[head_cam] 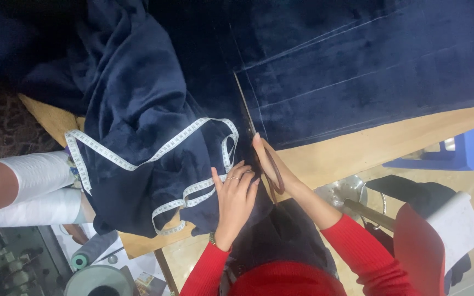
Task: Marking fabric with chalk and a ruler before cutting it with large tailor's shears on a workbench.
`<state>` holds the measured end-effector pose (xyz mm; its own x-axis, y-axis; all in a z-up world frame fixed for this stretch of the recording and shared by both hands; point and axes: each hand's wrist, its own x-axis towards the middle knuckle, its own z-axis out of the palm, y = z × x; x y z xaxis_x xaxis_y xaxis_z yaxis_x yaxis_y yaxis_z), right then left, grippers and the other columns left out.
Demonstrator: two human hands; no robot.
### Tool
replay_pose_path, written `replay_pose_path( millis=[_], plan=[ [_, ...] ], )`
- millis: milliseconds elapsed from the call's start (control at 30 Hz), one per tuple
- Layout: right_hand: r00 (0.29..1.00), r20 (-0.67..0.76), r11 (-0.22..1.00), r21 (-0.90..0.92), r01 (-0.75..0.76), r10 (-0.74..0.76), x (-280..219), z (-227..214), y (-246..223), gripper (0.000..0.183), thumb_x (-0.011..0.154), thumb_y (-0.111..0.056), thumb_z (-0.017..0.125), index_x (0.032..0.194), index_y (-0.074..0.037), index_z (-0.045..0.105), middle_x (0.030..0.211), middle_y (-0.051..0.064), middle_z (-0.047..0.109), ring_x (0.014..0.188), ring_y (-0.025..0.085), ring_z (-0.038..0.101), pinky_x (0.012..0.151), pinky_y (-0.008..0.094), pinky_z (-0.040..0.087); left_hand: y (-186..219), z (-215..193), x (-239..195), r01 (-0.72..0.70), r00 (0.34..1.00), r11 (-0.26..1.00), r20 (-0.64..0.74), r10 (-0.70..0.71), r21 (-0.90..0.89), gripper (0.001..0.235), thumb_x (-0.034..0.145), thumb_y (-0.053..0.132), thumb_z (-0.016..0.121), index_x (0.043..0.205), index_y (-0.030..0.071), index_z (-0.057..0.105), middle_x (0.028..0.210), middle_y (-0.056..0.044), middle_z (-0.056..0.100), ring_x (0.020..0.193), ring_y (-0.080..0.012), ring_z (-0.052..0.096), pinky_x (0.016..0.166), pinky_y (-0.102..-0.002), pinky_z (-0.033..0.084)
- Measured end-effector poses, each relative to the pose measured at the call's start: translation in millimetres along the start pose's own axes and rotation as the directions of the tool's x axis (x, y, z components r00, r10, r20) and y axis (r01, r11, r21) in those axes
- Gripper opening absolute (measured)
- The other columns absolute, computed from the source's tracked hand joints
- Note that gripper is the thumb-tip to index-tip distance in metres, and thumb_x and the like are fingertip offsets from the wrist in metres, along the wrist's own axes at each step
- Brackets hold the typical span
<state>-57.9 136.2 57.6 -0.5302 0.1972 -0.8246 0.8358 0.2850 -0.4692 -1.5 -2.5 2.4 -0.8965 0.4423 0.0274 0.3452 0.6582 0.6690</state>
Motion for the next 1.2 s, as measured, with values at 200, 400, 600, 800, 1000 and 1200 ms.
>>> replay_pose_path(
  millis=[200,400,600,800,1000,1200],
  plan=[
    [0.988,-0.028,0.988,0.036,0.152,-0.151,17,5,17,0.087,0.098,-0.074,0.014,0.153,-0.014,0.046,0.152,0.015,0.052,0.137,0.031,0.054,0.109,0.041,0.05,0,1,0,0.003,1.0,1.0,-0.005,-0.003,-0.01,0.018,0.098,0.027,0.064,0.108,0.013,0.071,0.117,-0.004,0.069,0.131,-0.0171,0.056,0.123,-0.062,-0.004],
    [0.982,-0.034,0.975,0.114,0.19,-0.188,47,11,47,0.087,0.1,-0.073,0.021,0.147,-0.006,0.05,0.148,0.022,0.053,0.131,0.042,0.056,0.103,0.049,0.054,-1,2,-1,-0.006,1.0,1.0,0.0,0.006,-0.006,0.018,0.098,0.027,0.064,0.108,0.013,0.071,0.118,-0.004,0.068,0.131,-0.0171,0.055,0.122,-0.063,-0.005],
    [0.977,-0.024,0.969,0.124,0.214,-0.212,63,12,47,0.084,0.103,-0.071,0.019,0.138,-0.002,0.054,0.124,0.027,0.062,0.121,0.044,0.063,0.094,0.052,0.057,-1,2,-1,-0.005,1.0,1.0,0.008,0.005,0.01,0.019,0.099,0.028,0.063,0.108,0.013,0.07,0.116,-0.004,0.069,0.131,-0.0164,0.056,0.122,-0.063,-0.005],
    [0.964,-0.047,0.961,0.083,0.264,-0.261,58,8,28,0.082,0.102,-0.073,0.018,0.127,-0.006,0.058,0.109,0.024,0.064,0.112,0.041,0.067,0.086,0.051,0.057,1,0,0,-0.008,1.0,1.0,-0.005,0.008,-0.002,0.019,0.099,0.027,0.064,0.109,0.013,0.07,0.115,-0.005,0.069,0.129,-0.0178,0.057,0.122,-0.064,-0.003],
    [0.965,-0.111,0.969,0.039,0.242,-0.237,42,9,16,0.08,0.102,-0.073,0.021,0.125,-0.007,0.061,0.12,0.028,0.066,0.123,0.046,0.062,0.098,0.056,0.053,3,-3,2,-0.013,1.0,1.0,-0.008,0.013,0.022,0.019,0.099,0.027,0.064,0.108,0.012,0.07,0.115,-0.005,0.069,0.13,-0.0168,0.057,0.123,-0.062,-0.005],
    [0.957,-0.115,0.961,0.034,0.273,-0.267,53,8,28,0.08,0.101,-0.074,0.023,0.122,-0.009,0.064,0.117,0.027,0.069,0.121,0.046,0.063,0.095,0.056,0.053,3,3,1,0.003,1.0,0.999,-0.015,-0.002,0.034,0.019,0.099,0.027,0.065,0.107,0.011,0.07,0.115,-0.005,0.07,0.13,-0.0169,0.057,0.123,-0.062,-0.005]
  ],
)
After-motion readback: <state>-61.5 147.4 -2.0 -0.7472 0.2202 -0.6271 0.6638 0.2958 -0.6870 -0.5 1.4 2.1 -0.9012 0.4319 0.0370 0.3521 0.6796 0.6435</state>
